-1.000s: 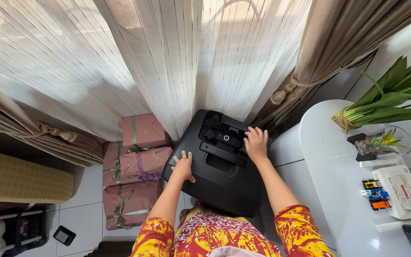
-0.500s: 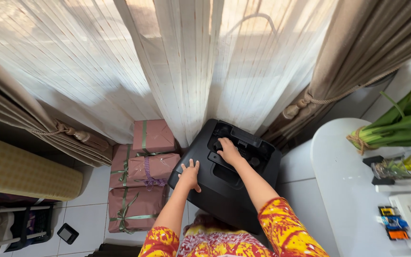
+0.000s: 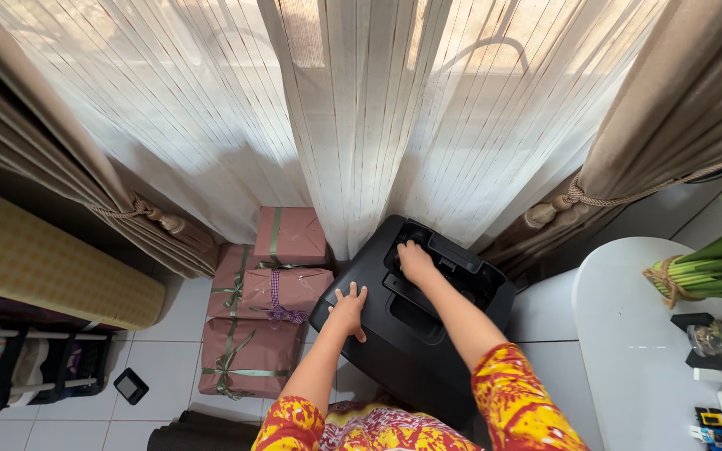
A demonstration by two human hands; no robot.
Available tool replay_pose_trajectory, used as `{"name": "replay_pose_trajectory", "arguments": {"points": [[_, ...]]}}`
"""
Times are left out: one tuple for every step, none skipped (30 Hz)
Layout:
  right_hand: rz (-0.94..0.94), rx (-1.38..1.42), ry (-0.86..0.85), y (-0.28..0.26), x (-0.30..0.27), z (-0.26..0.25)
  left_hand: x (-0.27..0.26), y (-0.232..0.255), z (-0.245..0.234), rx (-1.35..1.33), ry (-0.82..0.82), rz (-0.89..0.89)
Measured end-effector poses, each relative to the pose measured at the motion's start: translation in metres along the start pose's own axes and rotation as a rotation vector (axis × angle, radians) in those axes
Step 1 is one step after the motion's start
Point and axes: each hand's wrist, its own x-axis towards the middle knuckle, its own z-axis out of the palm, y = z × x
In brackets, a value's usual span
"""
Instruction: The person plugs a pink portable fan into a power strip on a vanity table, then plugs a tablet into the same power strip. Afterwards, they walk to a karaoke machine, remove a microphone, and insert batteries into it.
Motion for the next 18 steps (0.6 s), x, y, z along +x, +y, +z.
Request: {"name": "replay_pose_trajectory", "arguments": {"points": [[0.006, -0.004, -0.025, -0.001, -0.003, -0.017, 0.001, 0.0, 0.0, 0.002, -0.003, 0.001], [-0.002, 0.023, -0.022, -0.003, -0.008, -0.037, 0.001, 0.0, 0.0, 0.005, -0.007, 0.002], [-0.009, 0.05, -0.015, -0.005, -0.013, -0.06, 0.002, 0.0, 0.0, 0.009, -0.008, 0.005], [-0.016, 0.076, -0.009, -0.008, -0.019, -0.084, 0.002, 0.0, 0.001, 0.014, -0.012, 0.007], [-0.023, 0.123, 0.013, -0.01, -0.025, -0.11, 0.003, 0.0, 0.0, 0.02, -0.013, 0.011], [-0.03, 0.169, 0.035, -0.012, -0.033, -0.137, 0.003, -0.001, 0.0, 0.027, -0.015, 0.015], [-0.035, 0.215, 0.058, -0.014, -0.042, -0.163, 0.003, -0.003, -0.001, 0.007, -0.018, 0.026], [-0.07, 0.273, 0.112, -0.017, -0.05, -0.189, 0.004, -0.006, -0.003, -0.014, -0.022, 0.037], [-0.103, 0.332, 0.166, -0.019, -0.06, -0.211, 0.002, -0.009, -0.004, -0.032, -0.028, 0.049], [-0.136, 0.389, 0.22, -0.022, -0.071, -0.232, 0.001, -0.012, -0.006, -0.134, 0.026, 0.089], [-0.109, 0.479, 0.215, -0.025, -0.082, -0.251, 0.0, -0.011, -0.011, -0.235, 0.081, 0.13], [-0.082, 0.568, 0.209, -0.027, -0.094, -0.269, -0.002, -0.007, -0.014, -0.337, 0.135, 0.172], [-0.057, 0.657, 0.204, -0.029, -0.104, -0.285, -0.004, 0.002, -0.019, -0.476, 0.251, 0.238], [-0.082, 0.669, 0.207, -0.03, -0.112, -0.299, -0.005, 0.014, -0.03, -0.615, 0.365, 0.303], [-0.109, 0.681, 0.209, -0.031, -0.12, -0.312, -0.007, 0.028, -0.042, -0.757, 0.48, 0.367], [-0.135, 0.693, 0.212, -0.032, -0.128, -0.321, -0.014, 0.044, -0.052, -0.859, 0.484, 0.491], [-0.189, 0.765, 0.17, -0.033, -0.136, -0.328, -0.022, 0.063, -0.063, -0.959, 0.484, 0.618], [-0.244, 0.837, 0.128, -0.034, -0.143, -0.333, -0.032, 0.083, -0.073, -1.059, 0.48, 0.745]]}}
